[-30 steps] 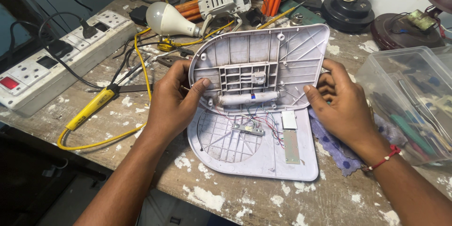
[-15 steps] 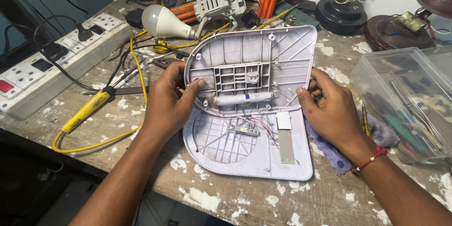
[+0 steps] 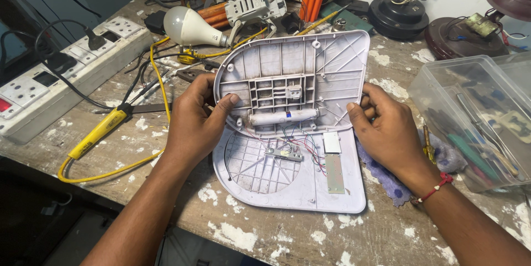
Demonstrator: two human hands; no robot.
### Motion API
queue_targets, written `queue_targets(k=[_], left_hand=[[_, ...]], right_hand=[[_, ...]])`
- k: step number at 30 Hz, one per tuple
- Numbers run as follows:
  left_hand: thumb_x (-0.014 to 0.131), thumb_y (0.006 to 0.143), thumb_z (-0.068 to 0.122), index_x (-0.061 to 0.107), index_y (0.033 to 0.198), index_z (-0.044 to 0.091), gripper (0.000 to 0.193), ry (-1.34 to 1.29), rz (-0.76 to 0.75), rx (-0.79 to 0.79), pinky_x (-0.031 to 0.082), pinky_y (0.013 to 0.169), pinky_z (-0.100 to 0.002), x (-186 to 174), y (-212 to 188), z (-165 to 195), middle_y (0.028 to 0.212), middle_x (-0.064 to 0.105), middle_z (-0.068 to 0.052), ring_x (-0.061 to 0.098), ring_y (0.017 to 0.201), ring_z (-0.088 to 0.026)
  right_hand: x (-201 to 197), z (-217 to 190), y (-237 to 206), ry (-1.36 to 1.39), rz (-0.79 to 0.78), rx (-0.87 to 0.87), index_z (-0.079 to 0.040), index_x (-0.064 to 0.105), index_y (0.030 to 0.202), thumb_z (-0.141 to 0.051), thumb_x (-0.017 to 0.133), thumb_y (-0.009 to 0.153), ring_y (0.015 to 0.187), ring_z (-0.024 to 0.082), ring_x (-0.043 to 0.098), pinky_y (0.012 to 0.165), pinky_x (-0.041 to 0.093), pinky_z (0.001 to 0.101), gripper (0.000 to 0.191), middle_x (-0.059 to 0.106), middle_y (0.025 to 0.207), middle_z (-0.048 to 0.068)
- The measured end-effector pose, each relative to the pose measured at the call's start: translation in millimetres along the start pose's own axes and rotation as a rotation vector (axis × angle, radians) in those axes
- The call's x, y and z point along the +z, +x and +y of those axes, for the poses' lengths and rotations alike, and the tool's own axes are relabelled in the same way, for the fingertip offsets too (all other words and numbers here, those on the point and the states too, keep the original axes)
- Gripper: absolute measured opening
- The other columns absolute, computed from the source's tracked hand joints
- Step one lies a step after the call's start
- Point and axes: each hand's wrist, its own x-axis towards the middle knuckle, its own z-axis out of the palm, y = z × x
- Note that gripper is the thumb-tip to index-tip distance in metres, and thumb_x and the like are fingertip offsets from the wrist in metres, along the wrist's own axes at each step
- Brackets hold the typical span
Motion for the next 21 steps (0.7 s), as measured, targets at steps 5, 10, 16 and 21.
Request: queue_targets(k=[5, 10, 16, 21], left_hand=[[0.071, 0.096, 0.012, 0.064, 0.115, 0.003, 0.022, -0.016, -0.003, -0.048, 0.052, 0.060, -0.023, -0.6, 0.7, 0.6, 0.087, 0.073, -0.003, 0.066, 0.073, -0.006], [0.071, 0.097, 0.012, 0.063, 0.114, 0.002, 0.021, -0.047, 0.022, -0.063, 0.051, 0.059, -0.022, -1.0, 1.9, -0.4, 0.086, 0.072, -0.003, 0.065, 0.073, -0.004], [0.072, 0.097, 0.011, 0.063, 0.113, 0.002, 0.020, -0.029, 0.039, -0.065, 0.052, 0.060, -0.023, -1.1, 2.6, -2.8, 0.086, 0.072, -0.004, 0.065, 0.074, -0.005], [0.070, 0.096, 0.010, 0.060, 0.116, 0.002, 0.023, -0.130, 0.044, -0.098, 0.056, 0.068, -0.023, 0.0, 4.3, -7.2, 0.096, 0.074, -0.005, 0.070, 0.084, -0.007]], right_hand=[[1.9, 4.3, -0.9, 0.134, 0.000, 0.016, 0.002, 0.066, 0.121, -0.014, 0.068, 0.099, 0.065, 0.004, 0.057, 0.054, 0.047, 0.0221, 0.028, 0.067, 0.079, 0.001], [5.1, 8.2, -0.6, 0.260, 0.031, 0.000, 0.004, 0.063, 0.124, -0.015, 0.067, 0.100, 0.072, 0.004, 0.062, 0.059, 0.052, 0.0200, 0.031, 0.067, 0.088, 0.002], [9.4, 17.7, 1.8, 0.385, -0.030, 0.087, 0.004, 0.060, 0.133, -0.011, 0.064, 0.100, 0.078, 0.007, 0.065, 0.060, 0.056, 0.0220, 0.037, 0.069, 0.093, 0.004], [12.8, 26.3, 8.6, 0.492, -0.040, 0.080, 0.004, 0.057, 0.141, -0.007, 0.062, 0.100, 0.082, 0.007, 0.064, 0.062, 0.057, 0.0221, 0.043, 0.069, 0.103, 0.007]])
